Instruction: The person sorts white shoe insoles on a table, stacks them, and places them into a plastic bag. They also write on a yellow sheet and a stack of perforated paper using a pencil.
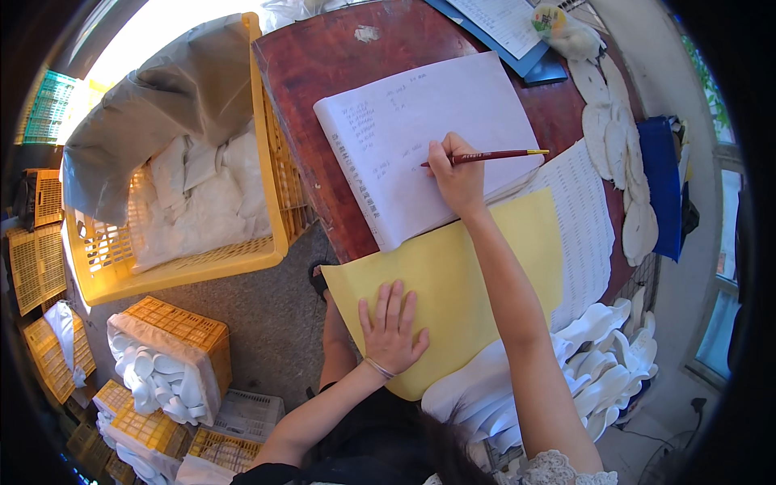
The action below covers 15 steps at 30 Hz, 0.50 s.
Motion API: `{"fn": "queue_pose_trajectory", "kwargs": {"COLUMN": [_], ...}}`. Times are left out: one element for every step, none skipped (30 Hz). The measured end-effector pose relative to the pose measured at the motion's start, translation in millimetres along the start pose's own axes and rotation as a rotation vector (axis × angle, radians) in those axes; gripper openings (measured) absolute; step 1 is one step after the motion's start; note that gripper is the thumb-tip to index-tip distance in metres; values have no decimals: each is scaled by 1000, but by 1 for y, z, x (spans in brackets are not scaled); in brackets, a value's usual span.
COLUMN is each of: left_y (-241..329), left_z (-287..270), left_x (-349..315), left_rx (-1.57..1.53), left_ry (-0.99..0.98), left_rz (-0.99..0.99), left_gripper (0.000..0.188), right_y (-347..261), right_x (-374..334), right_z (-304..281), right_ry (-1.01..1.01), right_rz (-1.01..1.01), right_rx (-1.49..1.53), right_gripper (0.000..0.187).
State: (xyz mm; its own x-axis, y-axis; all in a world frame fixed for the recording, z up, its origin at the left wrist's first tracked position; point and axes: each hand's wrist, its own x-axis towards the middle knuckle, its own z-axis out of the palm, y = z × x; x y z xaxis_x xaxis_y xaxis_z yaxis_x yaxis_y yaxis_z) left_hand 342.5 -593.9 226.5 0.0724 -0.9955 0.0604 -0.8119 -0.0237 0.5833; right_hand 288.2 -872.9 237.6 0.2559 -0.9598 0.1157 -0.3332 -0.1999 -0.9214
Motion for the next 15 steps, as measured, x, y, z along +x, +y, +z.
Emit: {"fn": "queue_pose_trajectory", "kwargs": {"left_y": [0,-1,-1,-1,0,1,2,5,7,9,9,4,-6,-21,-39], "left_z": [1,2,2,2,2,1,-1,-3,-8,-15,-23,-33,-48,-65,-85], "left_x": [-1,-1,-2,-1,0,1,4,5,6,6,7,9,8,8,7], "left_rx": [6,4,-2,5,11,11,-6,-26,-36,-149,-268,-386,-358,-330,-304], "left_ry": [9,12,-14,10,5,26,-27,-47,-27,-58,-42,-37,23,62,86], "left_rz": [10,11,-6,13,12,10,10,0,-22,-65,-93,-106,-66,-13,53], "left_gripper": [74,73,73,73,74,74,74,75,75,75,75,75,73,72,71], "right_y": [0,1,3,5,7,10,14,15,16,11,2,-12,-30,-55,-85], "right_x": [0,-1,-1,-1,-2,-2,-1,0,3,4,9,11,13,12,13], "right_z": [1,1,1,1,0,-2,-2,-6,-7,-14,-17,-25,-32,-41,-50], "right_ry": [-3,3,3,-17,-4,-11,-70,-27,-56,-93,-60,-107,-148,-161,-142], "right_rz": [-7,-34,-66,-102,-77,-58,-64,-29,-31,56,99,140,180,109,66], "right_rx": [5,-48,-93,-128,-123,-106,-70,-95,-78,109,144,188,255,101,42], "right_gripper": [33,33,33,32,32,32,32,32,33,34,34,35,33,32,27]}}
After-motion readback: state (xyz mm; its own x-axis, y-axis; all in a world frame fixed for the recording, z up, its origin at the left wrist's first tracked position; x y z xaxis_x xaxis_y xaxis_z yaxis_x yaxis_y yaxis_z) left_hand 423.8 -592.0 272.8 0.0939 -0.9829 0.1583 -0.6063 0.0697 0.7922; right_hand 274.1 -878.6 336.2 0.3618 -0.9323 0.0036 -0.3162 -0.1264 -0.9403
